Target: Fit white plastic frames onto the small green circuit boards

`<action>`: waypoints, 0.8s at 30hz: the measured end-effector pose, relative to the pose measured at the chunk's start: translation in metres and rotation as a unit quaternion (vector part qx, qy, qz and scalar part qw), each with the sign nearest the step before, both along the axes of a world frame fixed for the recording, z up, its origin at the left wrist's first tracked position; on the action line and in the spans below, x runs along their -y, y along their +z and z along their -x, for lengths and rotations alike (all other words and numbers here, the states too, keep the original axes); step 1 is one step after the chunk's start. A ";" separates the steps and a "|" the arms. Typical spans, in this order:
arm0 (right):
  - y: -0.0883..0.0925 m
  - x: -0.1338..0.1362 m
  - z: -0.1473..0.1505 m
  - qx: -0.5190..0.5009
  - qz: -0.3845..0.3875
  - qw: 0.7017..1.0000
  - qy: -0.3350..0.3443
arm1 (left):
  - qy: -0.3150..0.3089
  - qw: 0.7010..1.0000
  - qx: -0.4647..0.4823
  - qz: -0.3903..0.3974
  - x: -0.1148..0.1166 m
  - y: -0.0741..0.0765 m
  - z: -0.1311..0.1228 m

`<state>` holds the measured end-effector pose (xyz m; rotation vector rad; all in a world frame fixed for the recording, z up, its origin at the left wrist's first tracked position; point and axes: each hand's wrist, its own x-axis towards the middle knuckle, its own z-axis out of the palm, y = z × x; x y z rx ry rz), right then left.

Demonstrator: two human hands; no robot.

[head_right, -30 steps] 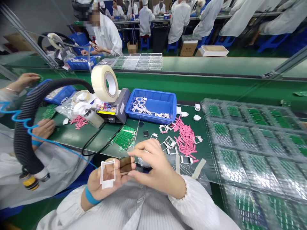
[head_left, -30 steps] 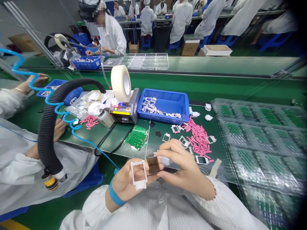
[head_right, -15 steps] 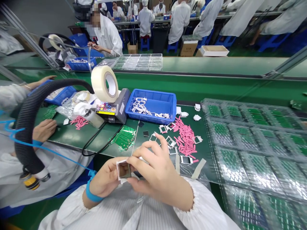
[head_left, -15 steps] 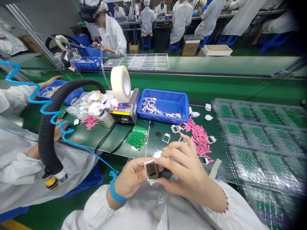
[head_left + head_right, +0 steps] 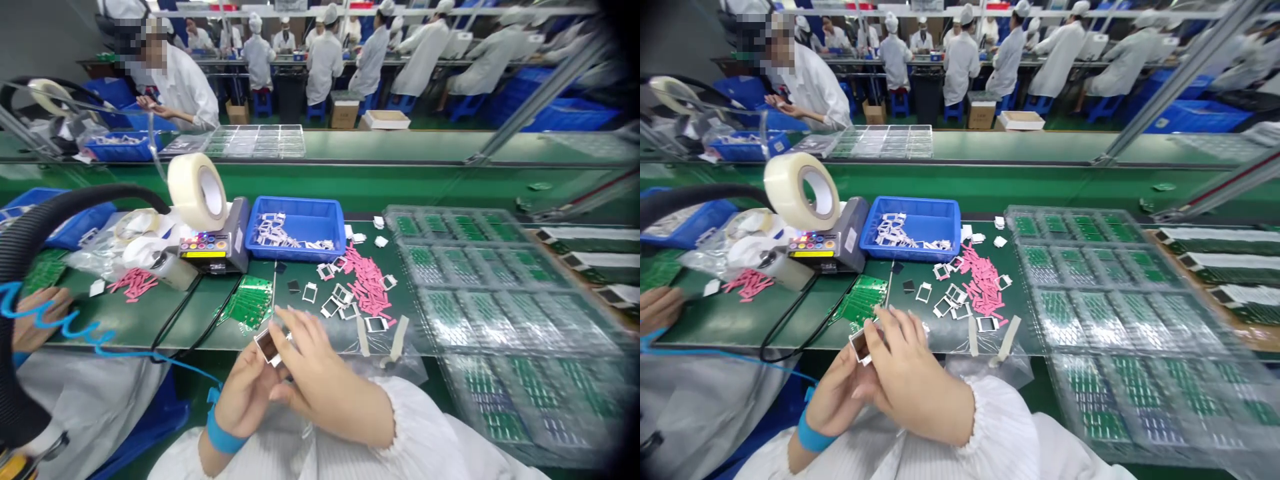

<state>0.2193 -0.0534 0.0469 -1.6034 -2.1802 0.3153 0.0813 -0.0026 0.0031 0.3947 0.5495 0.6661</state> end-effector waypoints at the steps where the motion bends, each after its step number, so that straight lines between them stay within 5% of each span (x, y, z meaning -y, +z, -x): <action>1: -0.002 0.002 -0.003 -0.004 0.036 0.999 0.015 | -0.003 1.000 0.005 0.024 0.000 -0.003 -0.001; 4: -0.008 0.001 -0.033 -0.044 0.077 0.996 -0.016 | -0.015 0.997 0.023 0.072 -0.001 -0.012 -0.002; 6: -0.014 -0.008 -0.073 -0.055 0.071 0.984 -0.153 | -0.024 0.996 0.033 0.085 -0.003 -0.015 -0.001; 8: -0.023 -0.023 -0.121 -0.023 0.071 0.941 -0.331 | -0.034 0.995 0.036 0.091 -0.005 -0.017 0.000; 11: -0.043 -0.053 -0.190 0.021 0.084 0.895 -0.437 | -0.051 0.993 0.041 0.103 -0.005 -0.018 -0.001; 16: -0.072 -0.087 -0.246 0.078 0.125 0.873 -0.465 | -0.044 0.992 0.033 0.113 -0.005 -0.017 -0.002; 24: -0.086 -0.081 -0.251 0.100 0.156 0.879 -0.439 | -0.014 0.995 0.028 0.093 -0.004 -0.015 0.005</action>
